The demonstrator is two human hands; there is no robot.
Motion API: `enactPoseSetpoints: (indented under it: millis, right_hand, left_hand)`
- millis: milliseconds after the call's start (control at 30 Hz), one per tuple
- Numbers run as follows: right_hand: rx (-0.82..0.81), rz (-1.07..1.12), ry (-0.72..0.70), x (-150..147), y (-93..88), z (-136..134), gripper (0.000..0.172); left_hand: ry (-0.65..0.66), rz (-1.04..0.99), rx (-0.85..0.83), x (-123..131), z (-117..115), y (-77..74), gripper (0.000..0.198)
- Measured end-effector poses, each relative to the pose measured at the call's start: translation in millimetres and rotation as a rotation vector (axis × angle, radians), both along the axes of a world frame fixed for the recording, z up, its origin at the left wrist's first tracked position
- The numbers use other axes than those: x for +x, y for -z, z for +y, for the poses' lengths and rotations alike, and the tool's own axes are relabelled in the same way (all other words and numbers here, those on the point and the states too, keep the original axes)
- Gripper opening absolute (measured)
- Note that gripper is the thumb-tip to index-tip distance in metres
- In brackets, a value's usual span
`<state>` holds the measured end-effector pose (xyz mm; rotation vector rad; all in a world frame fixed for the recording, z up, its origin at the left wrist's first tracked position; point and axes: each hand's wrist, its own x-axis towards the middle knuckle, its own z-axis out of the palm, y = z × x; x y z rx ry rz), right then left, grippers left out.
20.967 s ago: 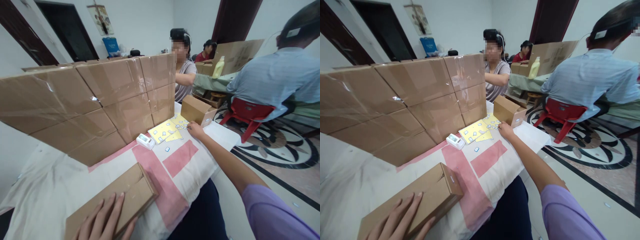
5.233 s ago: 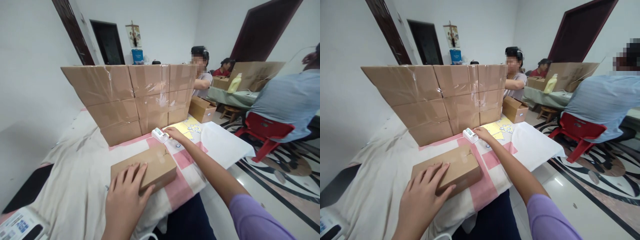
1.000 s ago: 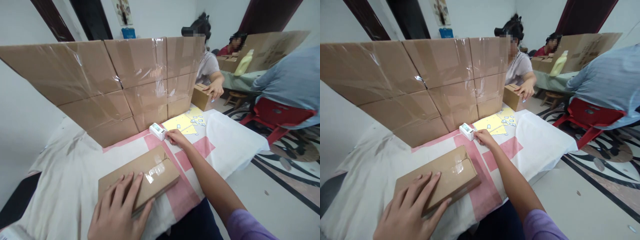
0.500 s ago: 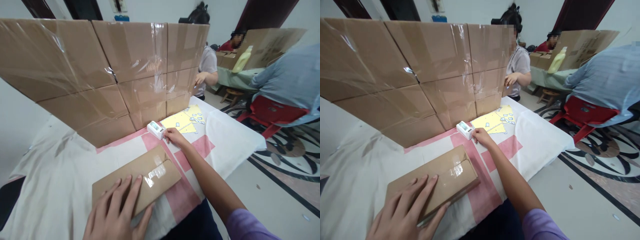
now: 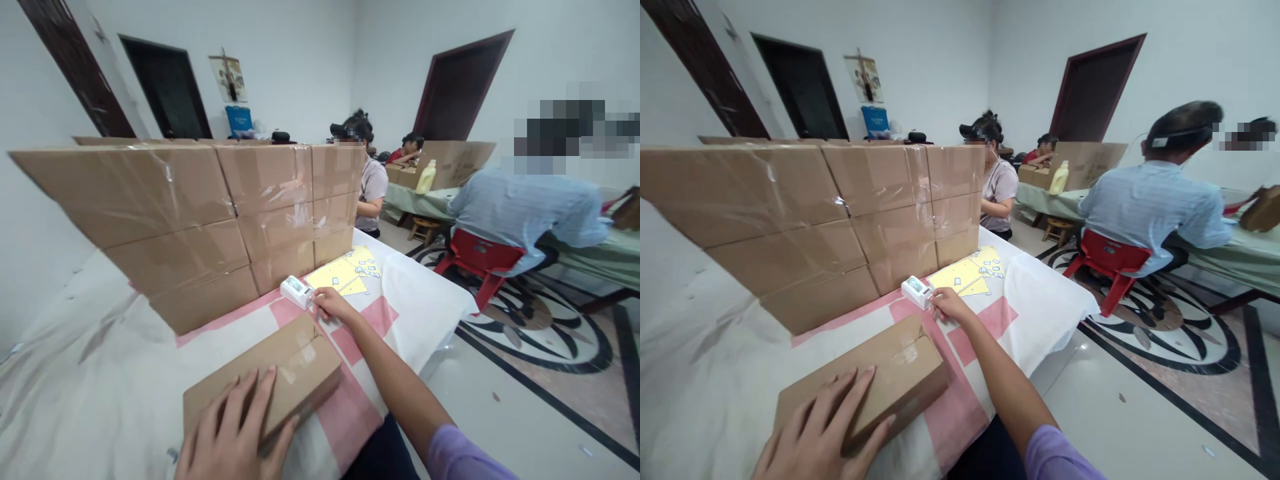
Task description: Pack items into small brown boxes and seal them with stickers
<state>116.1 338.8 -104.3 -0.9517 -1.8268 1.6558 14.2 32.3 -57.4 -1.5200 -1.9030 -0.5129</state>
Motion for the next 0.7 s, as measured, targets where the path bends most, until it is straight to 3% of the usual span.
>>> enactPoseSetpoints:
  millis: [100, 267, 433, 533, 700]
  right_hand:
    - [0.016, 0.083, -0.028, 8.3, -29.5, -14.6, 0.010]
    - [0.063, 0.157, -0.198, 27.9, -96.0, -59.0, 0.027]
    - [0.013, -0.028, -0.428, 47.5, -152.0, -116.9, 0.087]
    - [-0.025, -0.089, -0.431, 45.1, -164.4, -146.9, 0.096]
    - [-0.054, -0.202, -0.395, 20.2, -155.7, -175.2, 0.092]
  left_hand:
    - [0.013, -0.036, -0.012, 5.0, -2.2, -6.9, 0.054]
    - [-0.003, -0.152, -0.048, 11.3, -5.4, -10.7, 0.051]
    - [-0.027, -0.271, -0.023, 26.6, -0.3, -12.4, 0.052]
    - [-0.043, -0.324, 0.052, 36.8, 1.4, -11.5, 0.057]
    - [-0.008, -0.360, 0.117, 38.0, -5.0, -9.5, 0.044]
